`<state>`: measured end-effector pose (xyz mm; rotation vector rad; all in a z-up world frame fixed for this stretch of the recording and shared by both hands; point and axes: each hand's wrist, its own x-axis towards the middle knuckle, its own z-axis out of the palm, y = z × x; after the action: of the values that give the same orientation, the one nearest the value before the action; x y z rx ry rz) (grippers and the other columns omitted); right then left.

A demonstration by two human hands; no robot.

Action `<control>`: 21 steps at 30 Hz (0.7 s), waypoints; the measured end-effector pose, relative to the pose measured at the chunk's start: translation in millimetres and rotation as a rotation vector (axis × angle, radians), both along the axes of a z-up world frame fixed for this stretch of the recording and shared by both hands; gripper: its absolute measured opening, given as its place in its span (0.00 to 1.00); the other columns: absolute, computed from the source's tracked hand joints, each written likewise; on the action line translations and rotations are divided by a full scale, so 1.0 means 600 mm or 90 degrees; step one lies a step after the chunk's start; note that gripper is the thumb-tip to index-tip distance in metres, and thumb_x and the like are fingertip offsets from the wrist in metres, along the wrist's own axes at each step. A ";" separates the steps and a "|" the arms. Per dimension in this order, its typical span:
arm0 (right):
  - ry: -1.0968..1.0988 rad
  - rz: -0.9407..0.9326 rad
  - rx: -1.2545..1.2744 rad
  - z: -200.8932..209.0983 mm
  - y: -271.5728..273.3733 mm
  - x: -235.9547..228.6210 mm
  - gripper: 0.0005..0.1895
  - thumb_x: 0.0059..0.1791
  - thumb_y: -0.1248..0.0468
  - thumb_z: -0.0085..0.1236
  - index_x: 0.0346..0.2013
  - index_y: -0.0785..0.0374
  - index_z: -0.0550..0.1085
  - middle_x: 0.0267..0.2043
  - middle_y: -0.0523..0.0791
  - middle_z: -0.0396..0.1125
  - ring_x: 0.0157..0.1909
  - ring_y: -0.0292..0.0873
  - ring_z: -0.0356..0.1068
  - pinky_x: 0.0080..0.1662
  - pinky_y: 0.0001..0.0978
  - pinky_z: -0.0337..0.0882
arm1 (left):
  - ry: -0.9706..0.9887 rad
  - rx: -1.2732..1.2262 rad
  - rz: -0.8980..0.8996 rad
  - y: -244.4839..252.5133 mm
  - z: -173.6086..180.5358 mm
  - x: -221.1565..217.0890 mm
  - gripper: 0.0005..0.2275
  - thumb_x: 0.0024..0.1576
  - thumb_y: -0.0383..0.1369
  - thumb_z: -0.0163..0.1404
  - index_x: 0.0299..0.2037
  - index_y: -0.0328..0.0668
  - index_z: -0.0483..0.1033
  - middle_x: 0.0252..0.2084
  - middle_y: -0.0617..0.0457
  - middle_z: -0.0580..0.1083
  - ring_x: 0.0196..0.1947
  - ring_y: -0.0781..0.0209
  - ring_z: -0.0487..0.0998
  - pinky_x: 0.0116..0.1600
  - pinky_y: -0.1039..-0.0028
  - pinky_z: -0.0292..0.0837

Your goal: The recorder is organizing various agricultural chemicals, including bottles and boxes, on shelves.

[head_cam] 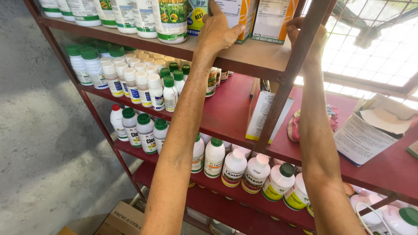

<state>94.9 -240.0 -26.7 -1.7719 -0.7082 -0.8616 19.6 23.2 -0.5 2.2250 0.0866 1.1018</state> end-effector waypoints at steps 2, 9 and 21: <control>-0.029 0.014 -0.052 0.009 0.004 -0.030 0.11 0.59 0.62 0.61 0.55 0.63 0.81 0.50 0.45 0.78 0.49 0.38 0.77 0.51 0.32 0.75 | 0.009 0.012 0.022 -0.005 0.001 -0.005 0.53 0.48 0.48 0.65 0.68 0.20 0.37 0.54 0.18 0.66 0.49 0.31 0.77 0.55 0.57 0.74; 0.016 0.252 -0.488 0.083 0.038 -0.103 0.37 0.54 0.61 0.54 0.76 0.56 0.52 0.71 0.50 0.60 0.68 0.51 0.62 0.66 0.42 0.62 | 0.022 0.046 0.054 -0.011 0.004 -0.031 0.45 0.49 0.49 0.63 0.63 0.20 0.51 0.52 0.22 0.69 0.49 0.33 0.78 0.54 0.55 0.75; -0.100 0.498 -0.143 0.007 -0.029 -0.067 0.24 0.58 0.72 0.55 0.70 0.62 0.68 0.71 0.45 0.58 0.63 0.44 0.67 0.65 0.37 0.72 | -0.273 0.118 -0.052 -0.042 -0.006 -0.067 0.22 0.54 0.40 0.62 0.51 0.30 0.71 0.45 0.35 0.77 0.47 0.35 0.79 0.52 0.54 0.73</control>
<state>54.7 -257.6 -22.7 -1.4254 -1.5143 -0.3886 -20.4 -1.8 -4.2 2.0743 -0.2961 1.5666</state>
